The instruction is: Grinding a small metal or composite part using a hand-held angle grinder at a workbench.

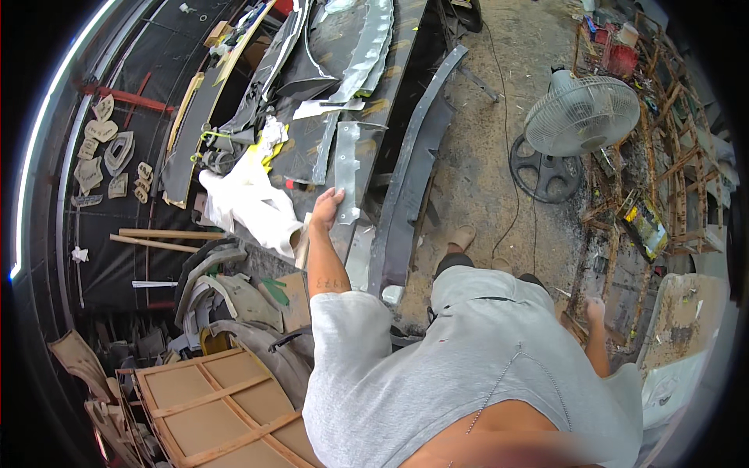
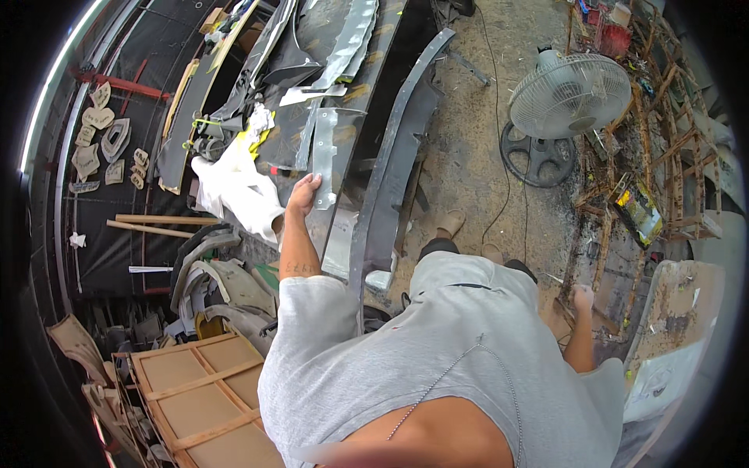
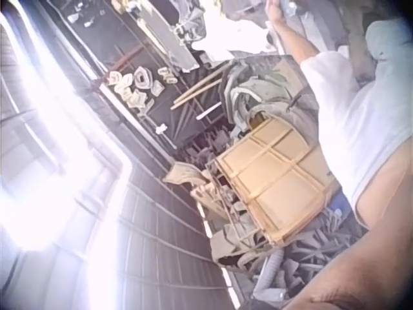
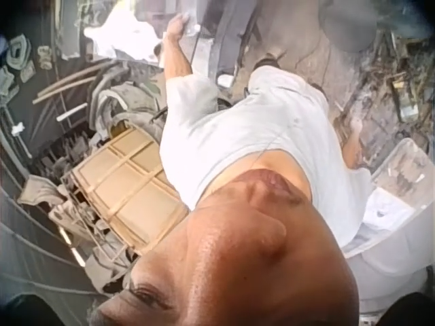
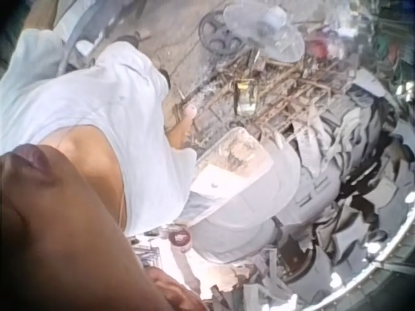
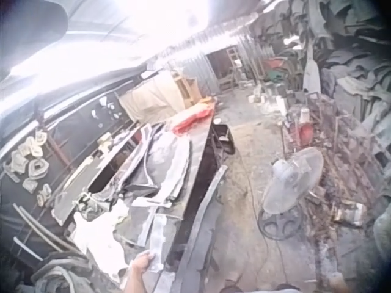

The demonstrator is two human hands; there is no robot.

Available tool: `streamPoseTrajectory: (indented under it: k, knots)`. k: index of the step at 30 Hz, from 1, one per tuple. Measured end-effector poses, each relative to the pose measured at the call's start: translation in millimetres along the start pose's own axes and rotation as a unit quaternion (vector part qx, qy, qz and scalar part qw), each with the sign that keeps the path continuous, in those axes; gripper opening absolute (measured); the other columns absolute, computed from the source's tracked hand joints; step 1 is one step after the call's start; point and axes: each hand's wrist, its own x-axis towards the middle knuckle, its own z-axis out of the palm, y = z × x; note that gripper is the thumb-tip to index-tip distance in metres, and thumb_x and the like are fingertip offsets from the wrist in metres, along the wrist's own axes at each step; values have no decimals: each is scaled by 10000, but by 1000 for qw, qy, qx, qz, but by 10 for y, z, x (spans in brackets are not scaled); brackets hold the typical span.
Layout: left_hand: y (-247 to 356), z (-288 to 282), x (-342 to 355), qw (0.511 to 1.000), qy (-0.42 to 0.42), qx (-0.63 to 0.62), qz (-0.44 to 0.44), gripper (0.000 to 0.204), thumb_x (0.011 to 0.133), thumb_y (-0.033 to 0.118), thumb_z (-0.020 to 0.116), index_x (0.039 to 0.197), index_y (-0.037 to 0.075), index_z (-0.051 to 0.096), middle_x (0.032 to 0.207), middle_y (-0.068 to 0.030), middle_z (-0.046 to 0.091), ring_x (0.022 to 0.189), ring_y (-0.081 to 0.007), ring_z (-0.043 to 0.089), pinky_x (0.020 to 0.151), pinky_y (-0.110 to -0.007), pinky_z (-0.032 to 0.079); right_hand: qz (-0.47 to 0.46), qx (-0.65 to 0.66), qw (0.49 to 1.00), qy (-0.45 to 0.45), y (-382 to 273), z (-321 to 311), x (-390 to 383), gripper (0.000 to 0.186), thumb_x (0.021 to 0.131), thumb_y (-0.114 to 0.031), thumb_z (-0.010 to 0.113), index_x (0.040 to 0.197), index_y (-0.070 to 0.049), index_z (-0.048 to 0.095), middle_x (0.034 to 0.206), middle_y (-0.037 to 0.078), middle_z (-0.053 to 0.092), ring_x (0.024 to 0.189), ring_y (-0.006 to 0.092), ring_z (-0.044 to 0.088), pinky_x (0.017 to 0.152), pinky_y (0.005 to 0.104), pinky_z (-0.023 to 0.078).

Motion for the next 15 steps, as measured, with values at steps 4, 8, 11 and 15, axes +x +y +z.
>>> streamPoseTrajectory:
  k: [4, 8, 11, 15]
  knots:
    - [-85, -480, 452, 995, 98, 31, -1, 321, 983, 217, 608, 1194, -24, 637, 1050, -98, 720, 923, -203, 684, 837, -335, 524, 14, -65, 996, -60, 135, 421, -480, 191, 844, -143, 563, 671, -69, 592, 559, 27, 525, 487, 188, 537, 436, 329, 427]
    - [-265, -696, 554, 882, 193, 428, -27, 648, 837, 488, 708, 1114, -97, 673, 1093, -268, 703, 1045, -366, 679, 905, -412, 501, -91, -178, 980, -24, -47, 894, -761, 193, 843, -156, 567, 672, -70, 594, 556, 31, 523, 488, 189, 538, 433, 340, 425]
    - [-364, -1114, 420, 914, 368, 167, -29, 869, 822, 608, 714, 1231, -147, 584, 1139, -297, 664, 1022, -359, 677, 853, -403, 542, -213, -282, 935, -17, -258, 1244, -828, 195, 842, -168, 570, 674, -72, 595, 552, 35, 522, 490, 189, 539, 431, 352, 423]
    - [117, -889, 568, 948, 270, -144, -89, 1099, 824, 680, 669, 1502, -73, 244, 1403, -332, 424, 1093, -447, 618, 896, -485, 558, -322, -408, 854, 31, -51, 1565, -1297, 200, 841, -184, 575, 675, -74, 598, 547, 41, 520, 491, 190, 540, 427, 367, 420]
